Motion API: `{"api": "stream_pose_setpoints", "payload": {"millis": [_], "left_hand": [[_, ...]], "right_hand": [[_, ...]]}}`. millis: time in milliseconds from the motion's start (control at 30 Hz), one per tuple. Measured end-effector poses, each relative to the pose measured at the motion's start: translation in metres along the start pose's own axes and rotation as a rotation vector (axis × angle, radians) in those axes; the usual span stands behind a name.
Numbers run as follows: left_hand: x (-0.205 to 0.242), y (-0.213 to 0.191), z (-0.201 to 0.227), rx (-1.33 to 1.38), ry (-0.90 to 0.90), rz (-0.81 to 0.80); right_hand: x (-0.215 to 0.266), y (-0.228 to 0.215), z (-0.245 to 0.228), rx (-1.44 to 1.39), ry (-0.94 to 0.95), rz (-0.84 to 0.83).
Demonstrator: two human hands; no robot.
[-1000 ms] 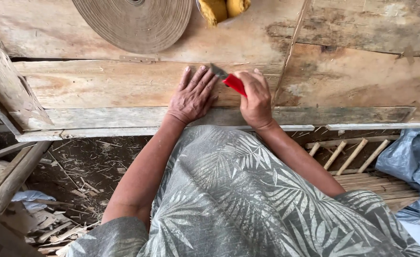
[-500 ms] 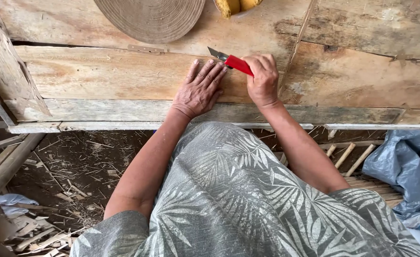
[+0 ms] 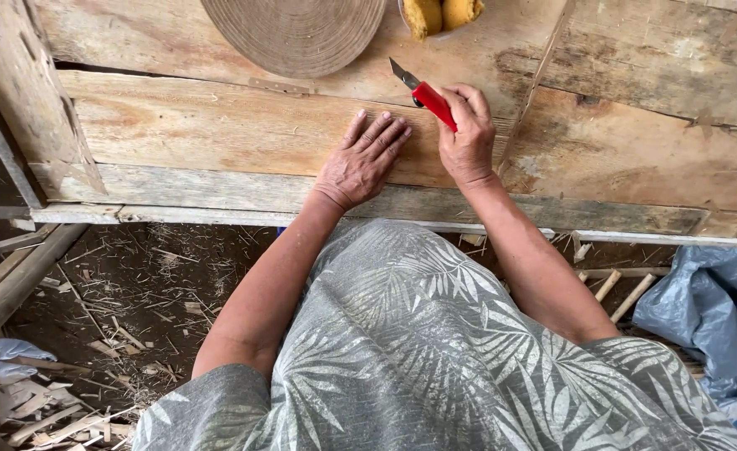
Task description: Trimming and shaping thin wood strips using a utility knife on a wooden workbench.
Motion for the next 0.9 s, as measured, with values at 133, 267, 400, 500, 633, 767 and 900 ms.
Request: {"api": "stream_pose_setpoints", "payload": {"millis": [133, 267, 400, 500, 633, 767, 900], "left_hand": [[0.007, 0.028, -0.001, 0.049, -0.105, 0.064], [0.002, -0.004, -0.006, 0.127, -0.155, 0.343], [-0.023, -0.015, -0.031, 0.084, -0.349, 0.408], [-0.054, -0.031, -0.042, -0.021, -0.411, 0.281], [-0.067, -0.023, -0.054, -0.016, -0.340, 0.256], [-0.071, -0.009, -0.055, -0.158, -0.191, 0.248], [-0.074, -0.021, -0.052, -0.185, -0.070, 0.230]], "right_hand": [[0.000, 0.006, 0.020, -0.035, 0.024, 0.034], [0.001, 0.009, 0.014, 0.134, -0.105, 0.021], [0.006, 0.014, 0.038, 0.161, -0.117, 0.042], [0.002, 0.005, 0.031, 0.041, -0.034, 0.090], [0.001, -0.009, 0.028, -0.019, 0.019, 0.144], [0.004, -0.008, 0.036, -0.033, 0.024, 0.107], [0.003, -0.006, 0.034, 0.017, -0.032, 0.093]]}}
Point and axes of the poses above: each hand's wrist, its own x-axis away from the middle knuckle, its own y-axis out of the palm, z = x × y, the point moved 5 cm from there along -x, towards the middle knuckle, and after that the axes turned 3 degrees about -x, right-handed, at the moved point
